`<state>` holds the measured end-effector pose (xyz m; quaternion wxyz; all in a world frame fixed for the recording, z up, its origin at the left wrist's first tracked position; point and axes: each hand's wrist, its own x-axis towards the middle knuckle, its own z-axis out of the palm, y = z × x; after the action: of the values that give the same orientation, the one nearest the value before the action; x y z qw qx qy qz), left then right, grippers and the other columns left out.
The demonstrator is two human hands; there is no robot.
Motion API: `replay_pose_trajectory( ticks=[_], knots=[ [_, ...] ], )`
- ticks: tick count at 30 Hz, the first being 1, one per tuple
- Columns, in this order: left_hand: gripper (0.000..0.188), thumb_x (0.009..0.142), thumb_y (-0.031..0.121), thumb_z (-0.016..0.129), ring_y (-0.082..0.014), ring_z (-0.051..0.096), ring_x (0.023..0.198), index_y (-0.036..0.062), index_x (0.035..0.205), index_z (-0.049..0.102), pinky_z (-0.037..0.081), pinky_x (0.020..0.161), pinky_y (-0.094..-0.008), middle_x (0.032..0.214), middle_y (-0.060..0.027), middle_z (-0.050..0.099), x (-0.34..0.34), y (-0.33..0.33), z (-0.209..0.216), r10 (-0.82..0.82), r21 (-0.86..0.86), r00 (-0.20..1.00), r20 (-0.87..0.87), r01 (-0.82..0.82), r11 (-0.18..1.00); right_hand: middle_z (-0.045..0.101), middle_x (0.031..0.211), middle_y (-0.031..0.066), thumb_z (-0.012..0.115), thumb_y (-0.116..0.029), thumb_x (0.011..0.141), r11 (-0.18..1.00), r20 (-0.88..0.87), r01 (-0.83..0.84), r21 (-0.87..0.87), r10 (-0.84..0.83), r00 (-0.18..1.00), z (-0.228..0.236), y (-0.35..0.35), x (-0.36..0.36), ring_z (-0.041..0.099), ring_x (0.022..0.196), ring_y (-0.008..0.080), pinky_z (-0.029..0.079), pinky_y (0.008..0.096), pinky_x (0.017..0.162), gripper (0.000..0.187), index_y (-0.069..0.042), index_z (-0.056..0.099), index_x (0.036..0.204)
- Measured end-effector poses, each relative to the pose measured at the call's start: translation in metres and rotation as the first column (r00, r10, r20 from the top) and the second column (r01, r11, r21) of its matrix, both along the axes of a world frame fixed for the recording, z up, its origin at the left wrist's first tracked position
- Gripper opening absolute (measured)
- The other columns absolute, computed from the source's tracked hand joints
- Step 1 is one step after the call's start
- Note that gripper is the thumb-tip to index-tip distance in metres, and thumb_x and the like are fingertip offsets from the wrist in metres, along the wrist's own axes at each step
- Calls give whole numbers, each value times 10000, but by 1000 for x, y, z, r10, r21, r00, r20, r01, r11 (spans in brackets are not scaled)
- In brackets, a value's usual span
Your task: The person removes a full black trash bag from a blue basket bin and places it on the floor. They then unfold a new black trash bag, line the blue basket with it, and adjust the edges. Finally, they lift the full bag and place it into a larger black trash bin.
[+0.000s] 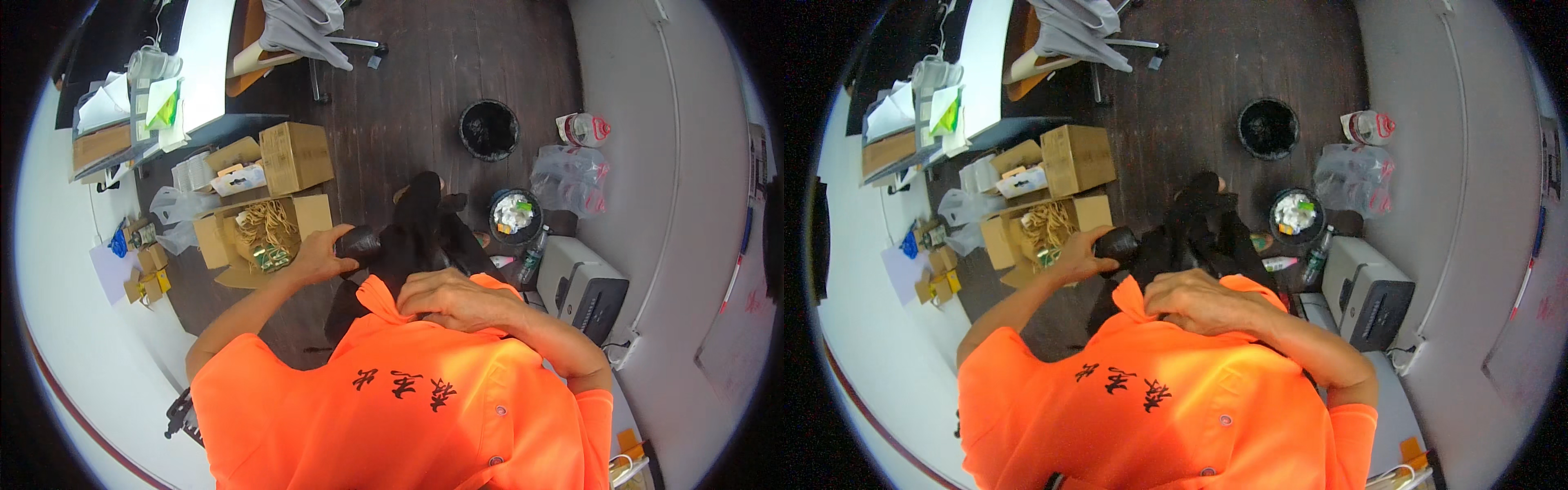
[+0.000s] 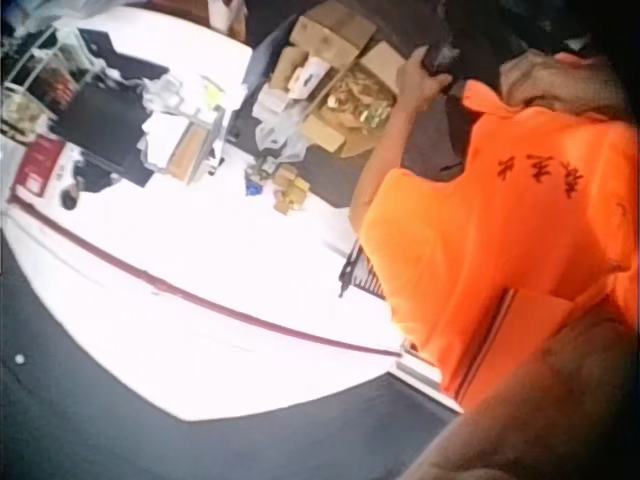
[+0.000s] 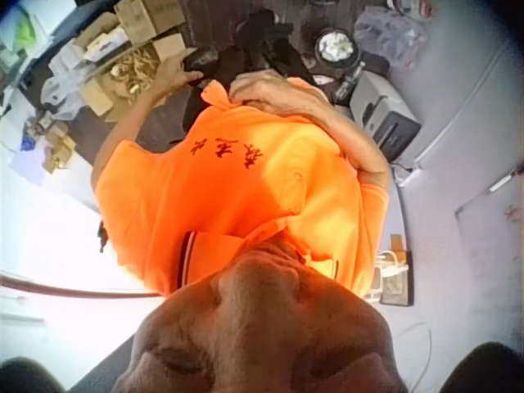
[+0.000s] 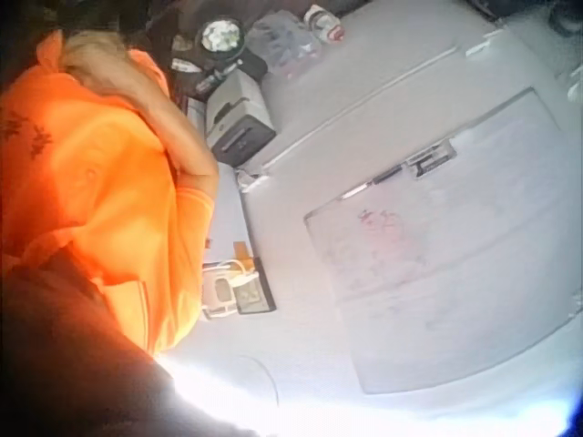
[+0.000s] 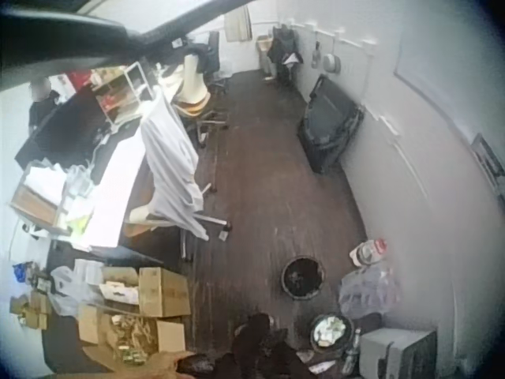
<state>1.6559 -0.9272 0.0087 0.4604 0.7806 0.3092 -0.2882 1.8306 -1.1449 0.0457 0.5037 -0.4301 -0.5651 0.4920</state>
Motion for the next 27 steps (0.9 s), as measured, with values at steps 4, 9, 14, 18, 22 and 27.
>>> replay_pose_trajectory(
  ticks=[4, 9, 14, 18, 22, 27],
  knots=[
    [532, 603, 203, 765, -287, 632, 739, 98, 1105, 623, 486, 677, -373, 864, -150, 662, 8, 0, 21, -213, 28, 974, 82, 212, 977, 601, 844, 108, 620, -16, 768, 988, -119, -150, -21, 147, 982, 3, 17, 0, 602, 796, 264, 478, 358, 692, 107, 36, 604, 860],
    [562, 599, 190, 781, -256, 636, 775, 66, 1123, 619, 486, 697, -337, 855, -151, 661, -1, 13, 25, -231, -54, 972, 36, 232, 971, 651, 968, 183, 524, -145, 836, 876, 221, 19, -482, 100, 970, -25, 29, 3, 629, 918, 344, 496, 411, 748, 212, -37, 653, 965],
    [558, 632, 140, 772, -180, 640, 843, 25, 1151, 601, 491, 750, -298, 898, -124, 666, 1, 2, 17, 37, -122, 996, 86, -26, 992, 670, 927, 157, 565, -151, 756, 835, 522, -242, -494, 508, 685, -7, 54, 12, 636, 902, 326, 496, 413, 727, 427, -165, 607, 1181],
    [517, 694, 112, 750, -148, 633, 854, 29, 1173, 575, 505, 761, -274, 976, -72, 656, 18, -5, 30, 264, -312, 964, -33, -261, 914, 681, 862, 142, 558, -177, 730, 872, 529, -280, -402, 471, 706, -16, 51, 16, 651, 845, 319, 497, 414, 690, 402, -155, 644, 1122],
    [481, 761, 105, 706, -120, 624, 820, 51, 1202, 520, 530, 714, -268, 995, -34, 633, 18, -16, 16, 466, -596, 800, -378, -595, 538, 682, 849, 146, 559, -225, 724, 857, 563, -253, -449, 491, 665, -15, 50, 28, 654, 820, 326, 505, 409, 691, 316, -95, 685, 984],
    [446, 802, 85, 640, -141, 645, 793, 20, 1218, 492, 544, 643, -263, 978, -59, 634, 16, -29, 24, 494, -643, 704, -509, -693, 325, 675, 835, 177, 556, -254, 735, 867, 641, -164, -470, 463, 612, -11, 36, 47, 654, 823, 327, 511, 416, 712, 283, -50, 691, 878]
  ],
)
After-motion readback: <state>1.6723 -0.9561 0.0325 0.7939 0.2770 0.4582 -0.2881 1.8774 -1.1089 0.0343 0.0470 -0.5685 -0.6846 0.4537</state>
